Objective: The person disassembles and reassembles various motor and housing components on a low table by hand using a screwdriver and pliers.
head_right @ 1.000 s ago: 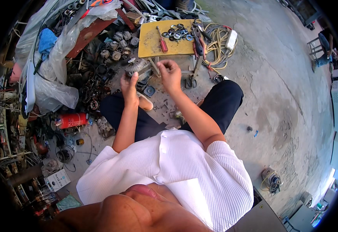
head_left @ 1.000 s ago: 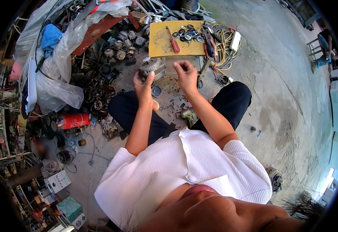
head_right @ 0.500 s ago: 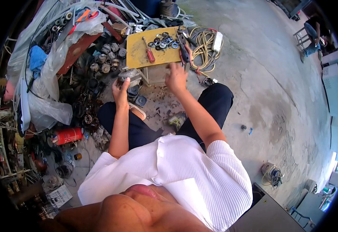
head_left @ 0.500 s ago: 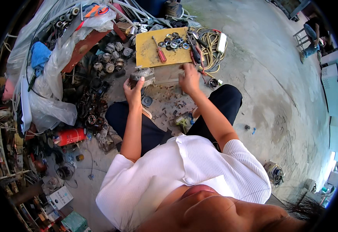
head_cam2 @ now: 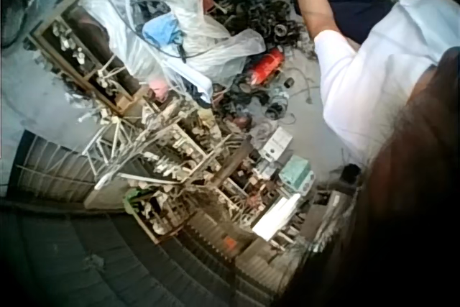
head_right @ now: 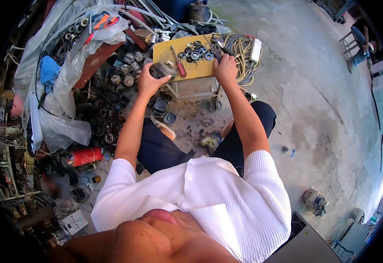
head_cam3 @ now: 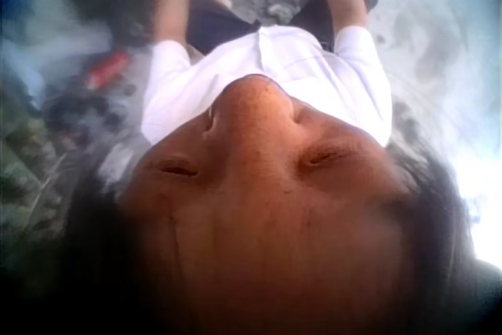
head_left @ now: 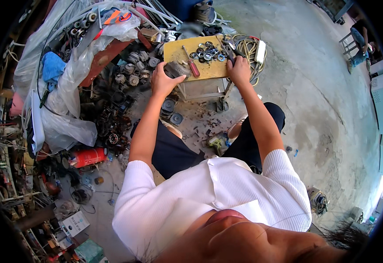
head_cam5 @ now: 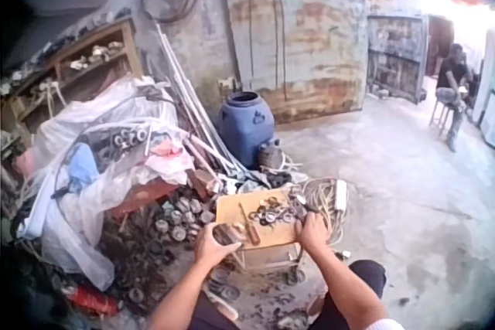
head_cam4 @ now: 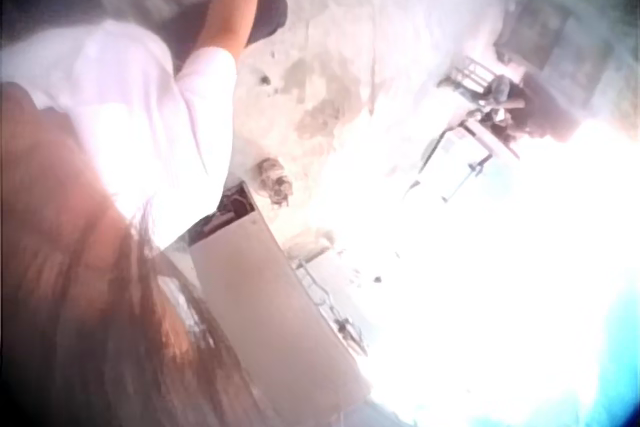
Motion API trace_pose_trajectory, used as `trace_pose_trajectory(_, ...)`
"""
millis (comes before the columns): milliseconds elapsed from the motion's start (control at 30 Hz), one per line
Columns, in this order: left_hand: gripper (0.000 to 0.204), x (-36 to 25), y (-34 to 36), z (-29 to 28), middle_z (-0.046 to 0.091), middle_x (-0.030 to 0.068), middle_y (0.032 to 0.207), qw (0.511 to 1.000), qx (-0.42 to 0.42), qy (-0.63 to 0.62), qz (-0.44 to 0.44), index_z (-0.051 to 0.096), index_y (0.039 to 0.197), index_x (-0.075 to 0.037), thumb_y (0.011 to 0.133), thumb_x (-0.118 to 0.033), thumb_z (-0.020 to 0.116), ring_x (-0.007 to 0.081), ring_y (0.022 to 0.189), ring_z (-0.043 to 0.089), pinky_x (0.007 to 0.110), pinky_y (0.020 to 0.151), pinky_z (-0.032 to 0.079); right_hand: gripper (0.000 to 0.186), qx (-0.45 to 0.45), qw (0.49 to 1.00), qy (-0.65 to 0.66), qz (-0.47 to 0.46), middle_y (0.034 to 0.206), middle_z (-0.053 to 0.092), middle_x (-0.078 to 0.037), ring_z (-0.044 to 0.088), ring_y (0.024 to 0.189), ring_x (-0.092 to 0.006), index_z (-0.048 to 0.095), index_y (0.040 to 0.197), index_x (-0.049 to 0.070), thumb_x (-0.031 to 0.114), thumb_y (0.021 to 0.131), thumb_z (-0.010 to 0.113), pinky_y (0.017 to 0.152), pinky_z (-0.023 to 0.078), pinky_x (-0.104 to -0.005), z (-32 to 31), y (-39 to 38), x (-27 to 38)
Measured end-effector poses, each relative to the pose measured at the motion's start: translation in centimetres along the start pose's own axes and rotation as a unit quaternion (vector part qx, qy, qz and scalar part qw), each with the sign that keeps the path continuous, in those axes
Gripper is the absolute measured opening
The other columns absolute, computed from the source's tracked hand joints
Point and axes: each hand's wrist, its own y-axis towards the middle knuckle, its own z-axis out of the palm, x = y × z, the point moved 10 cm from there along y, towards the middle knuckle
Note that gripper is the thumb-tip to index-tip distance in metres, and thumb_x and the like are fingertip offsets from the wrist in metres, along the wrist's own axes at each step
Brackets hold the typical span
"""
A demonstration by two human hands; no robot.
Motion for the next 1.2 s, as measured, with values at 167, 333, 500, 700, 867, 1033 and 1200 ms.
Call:
trace_pose_trajectory(167, 0.096, 2.0, -0.6, 0.5, 0.055, 0.021, 0.131, 0.998, 0.026, -0.026, -0.042, 0.047, 0.134, -0.004, 0.06, -0.05, 0.088, 0.0359, 0.12, 0.055, 0.045, 0.099, 0.045, 0.028, 0.248, 0.886, 0.388, 0.062, 0.086, 0.064, -0.012, 0.062, 0.064, -0.0169, 0.051, 0.107, 0.002, 0.025, 0.095, 0.06, 0.06, 0.051, -0.0316, -1.5, -6.7, 5.7)
trace_pose_trajectory(333, 0.102, 1.8, -0.3, 1.4, 0.047, 0.0227, 0.139, 0.999, 0.049, -0.006, -0.019, 0.04, 0.144, -0.004, 0.064, -0.051, 0.085, 0.0361, 0.128, 0.048, 0.045, 0.103, 0.042, 0.036, 0.334, 0.887, 0.318, 0.0, 0.081, 0.063, -0.003, 0.053, 0.066, -0.0089, 0.057, 0.129, 0.006, 0.027, 0.1, 0.056, 0.059, 0.045, -0.0264, -1.4, -13.5, 7.3)
trace_pose_trajectory(500, 0.102, 2.0, -0.2, 1.7, 0.045, 0.0227, 0.141, 0.997, 0.075, -0.01, -0.024, 0.039, 0.145, -0.004, 0.066, -0.053, 0.083, 0.0368, 0.129, 0.046, 0.045, 0.105, 0.04, 0.039, 0.309, 0.899, 0.309, 0.014, 0.078, 0.06, -0.002, 0.054, 0.066, -0.0112, 0.058, 0.135, 0.011, 0.028, 0.1, 0.054, 0.062, 0.046, -0.0303, -1.7, -13.6, 7.4)
trace_pose_trajectory(700, 0.105, 2.2, -0.1, 2.1, 0.045, 0.0239, 0.141, 0.994, 0.101, 0.003, -0.03, 0.036, 0.146, -0.002, 0.067, -0.053, 0.082, 0.0368, 0.131, 0.045, 0.044, 0.105, 0.04, 0.041, 0.349, 0.894, 0.279, 0.024, 0.086, 0.069, -0.017, 0.068, 0.076, -0.0261, 0.06, 0.13, 0.008, 0.027, 0.095, 0.056, 0.074, 0.051, -0.0376, -0.1, -12.4, 7.9)
trace_pose_trajectory(867, 0.11, 2.0, 0.4, 3.0, 0.041, 0.0251, 0.144, 0.992, 0.126, 0.005, -0.027, 0.029, 0.147, -0.003, 0.065, -0.051, 0.083, 0.0366, 0.133, 0.043, 0.044, 0.107, 0.039, 0.041, 0.389, 0.866, 0.311, 0.05, 0.089, 0.07, -0.019, 0.069, 0.072, -0.0262, 0.061, 0.128, 0.006, 0.028, 0.095, 0.056, 0.073, 0.052, -0.0372, 0.8, -11.6, 8.1)
trace_pose_trajectory(1033, 0.112, 1.7, 0.4, 3.6, 0.039, 0.0228, 0.145, 0.992, 0.112, 0.061, -0.018, 0.026, 0.147, -0.007, 0.062, -0.052, 0.083, 0.0393, 0.132, 0.041, 0.047, 0.11, 0.035, 0.04, 0.391, 0.885, 0.251, -0.011, 0.09, 0.07, -0.018, 0.07, 0.071, -0.0247, 0.062, 0.127, 0.005, 0.026, 0.094, 0.056, 0.073, 0.053, -0.0365, 0.1, -10.9, 9.4)
trace_pose_trajectory(1200, 0.11, 2.3, 0.1, 3.8, 0.041, 0.0205, 0.143, 0.991, 0.118, 0.061, -0.03, 0.03, 0.145, -0.009, 0.061, -0.054, 0.083, 0.0356, 0.132, 0.042, 0.048, 0.113, 0.028, 0.042, 0.425, 0.858, 0.286, 0.031, 0.091, 0.07, -0.018, 0.071, 0.071, -0.0244, 0.059, 0.131, 0.005, 0.022, 0.092, 0.054, 0.076, 0.054, -0.0371, -1.0, -12.5, 10.7)
